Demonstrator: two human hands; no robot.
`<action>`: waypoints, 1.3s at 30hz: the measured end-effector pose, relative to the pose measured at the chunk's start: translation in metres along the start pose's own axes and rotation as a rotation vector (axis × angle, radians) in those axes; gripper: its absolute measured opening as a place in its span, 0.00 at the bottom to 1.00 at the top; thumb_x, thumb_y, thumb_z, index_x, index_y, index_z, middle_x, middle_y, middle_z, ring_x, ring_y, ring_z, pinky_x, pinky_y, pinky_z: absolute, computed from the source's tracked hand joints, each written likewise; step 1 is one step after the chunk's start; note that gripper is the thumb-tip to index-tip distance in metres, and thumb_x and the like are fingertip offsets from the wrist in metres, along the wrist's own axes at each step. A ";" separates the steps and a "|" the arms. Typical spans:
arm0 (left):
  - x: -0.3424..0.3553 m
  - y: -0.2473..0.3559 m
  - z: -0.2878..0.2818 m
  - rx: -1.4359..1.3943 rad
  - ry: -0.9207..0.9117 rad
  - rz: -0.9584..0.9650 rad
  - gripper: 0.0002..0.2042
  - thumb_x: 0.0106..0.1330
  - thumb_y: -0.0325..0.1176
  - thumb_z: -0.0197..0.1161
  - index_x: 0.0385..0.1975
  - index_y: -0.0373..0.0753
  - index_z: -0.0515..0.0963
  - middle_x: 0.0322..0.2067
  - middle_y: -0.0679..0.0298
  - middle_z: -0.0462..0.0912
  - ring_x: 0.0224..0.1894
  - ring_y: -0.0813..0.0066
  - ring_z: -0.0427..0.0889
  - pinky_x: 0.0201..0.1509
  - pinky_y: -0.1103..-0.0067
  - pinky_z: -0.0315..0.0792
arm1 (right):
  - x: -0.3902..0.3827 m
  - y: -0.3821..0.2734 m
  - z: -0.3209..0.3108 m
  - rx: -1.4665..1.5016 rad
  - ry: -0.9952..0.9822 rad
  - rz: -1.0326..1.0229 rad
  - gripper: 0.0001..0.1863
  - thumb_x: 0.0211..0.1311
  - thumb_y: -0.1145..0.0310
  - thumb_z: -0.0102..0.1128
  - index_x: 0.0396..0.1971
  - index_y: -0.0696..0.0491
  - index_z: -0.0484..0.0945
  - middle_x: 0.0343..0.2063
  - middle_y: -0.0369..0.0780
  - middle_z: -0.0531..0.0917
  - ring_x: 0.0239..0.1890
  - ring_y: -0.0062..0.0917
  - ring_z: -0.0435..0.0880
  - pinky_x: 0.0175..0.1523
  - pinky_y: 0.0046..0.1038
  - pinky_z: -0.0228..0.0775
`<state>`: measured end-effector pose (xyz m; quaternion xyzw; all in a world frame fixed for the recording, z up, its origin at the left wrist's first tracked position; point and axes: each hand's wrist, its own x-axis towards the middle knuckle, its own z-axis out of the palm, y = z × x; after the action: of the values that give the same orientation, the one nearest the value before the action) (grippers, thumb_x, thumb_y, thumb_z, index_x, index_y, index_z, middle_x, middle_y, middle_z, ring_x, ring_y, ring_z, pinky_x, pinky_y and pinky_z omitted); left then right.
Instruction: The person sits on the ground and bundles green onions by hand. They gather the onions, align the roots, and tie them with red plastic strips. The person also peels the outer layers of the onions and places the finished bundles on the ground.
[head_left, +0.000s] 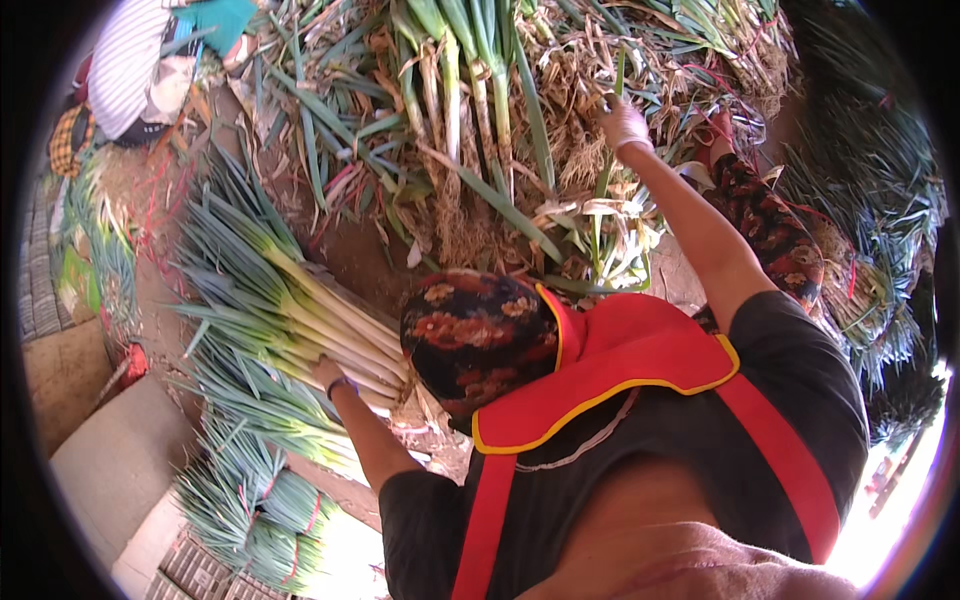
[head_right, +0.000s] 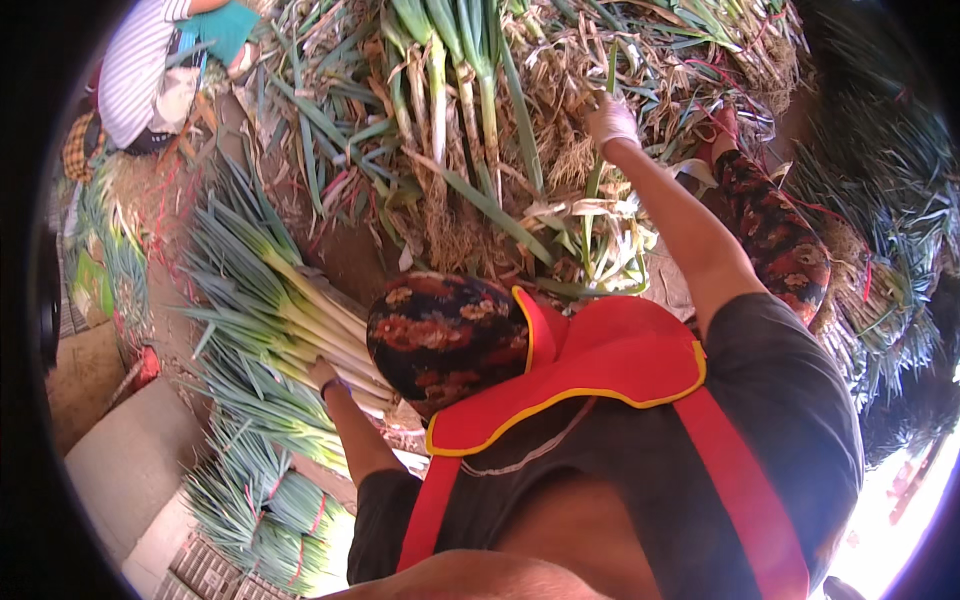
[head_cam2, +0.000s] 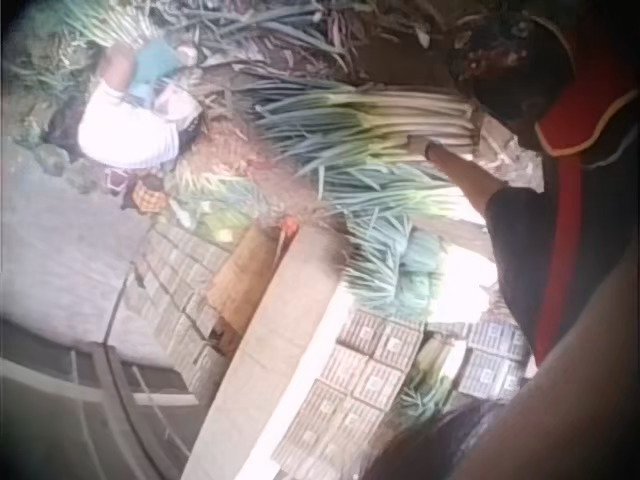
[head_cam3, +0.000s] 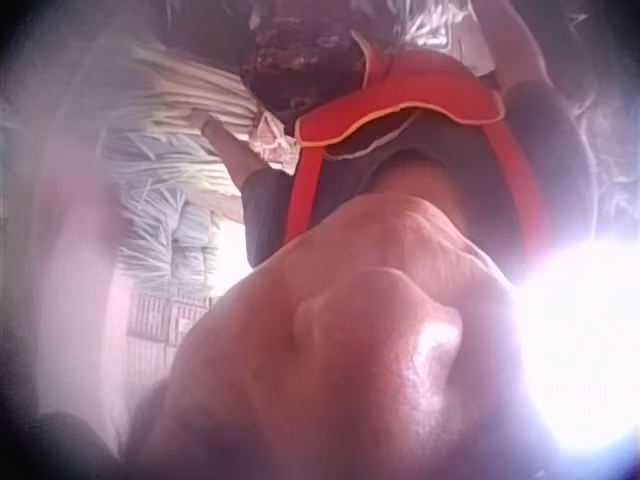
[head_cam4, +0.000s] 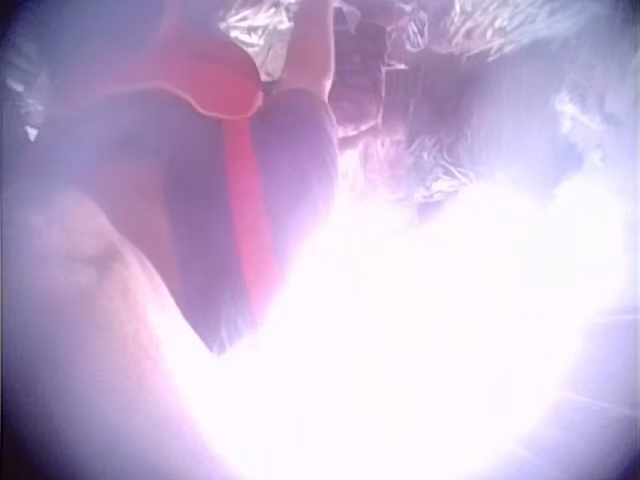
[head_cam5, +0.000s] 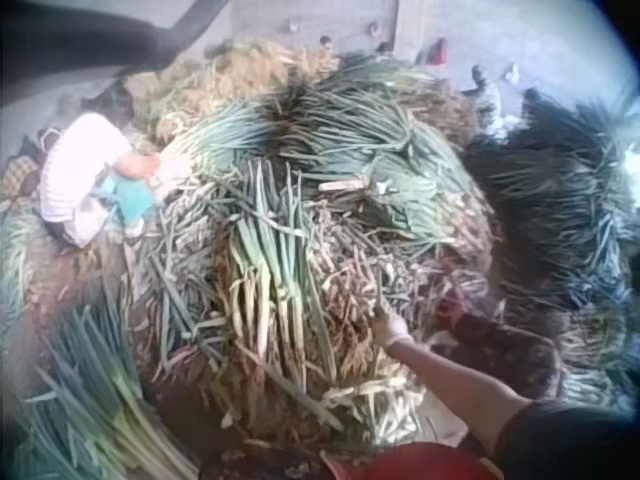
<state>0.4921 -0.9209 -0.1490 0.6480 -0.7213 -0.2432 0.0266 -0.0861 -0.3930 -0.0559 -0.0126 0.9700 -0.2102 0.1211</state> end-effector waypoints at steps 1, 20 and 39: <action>-0.023 0.049 -0.007 -0.033 -0.036 -0.099 0.27 0.58 0.38 0.54 0.56 0.26 0.64 0.52 0.37 0.70 0.50 0.43 0.72 0.56 0.62 0.65 | 0.000 -0.021 0.001 0.057 -0.097 0.216 0.29 0.60 0.52 0.54 0.58 0.52 0.65 0.49 0.44 0.78 0.47 0.36 0.79 0.52 0.34 0.70; -0.268 0.594 -0.022 -0.317 -1.002 0.825 0.20 0.65 0.41 0.58 0.50 0.32 0.72 0.49 0.56 0.77 0.49 0.71 0.76 0.55 0.76 0.70 | -0.214 -0.025 -0.143 1.030 -0.071 -0.124 0.16 0.59 0.64 0.58 0.43 0.57 0.71 0.24 0.31 0.73 0.21 0.10 0.65 0.25 0.16 0.57; -0.258 0.598 0.028 -1.228 -1.657 0.740 0.20 0.63 0.47 0.58 0.46 0.39 0.70 0.42 0.61 0.75 0.44 0.68 0.74 0.54 0.71 0.69 | -0.232 -0.004 -0.118 0.671 -0.040 -0.410 0.27 0.53 0.54 0.62 0.55 0.44 0.71 0.32 0.45 0.83 0.32 0.34 0.82 0.40 0.34 0.72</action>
<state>-0.0280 -0.6420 0.1278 -0.0967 -0.4211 -0.8985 -0.0768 0.1109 -0.3318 0.1031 -0.1698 0.8223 -0.5351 0.0928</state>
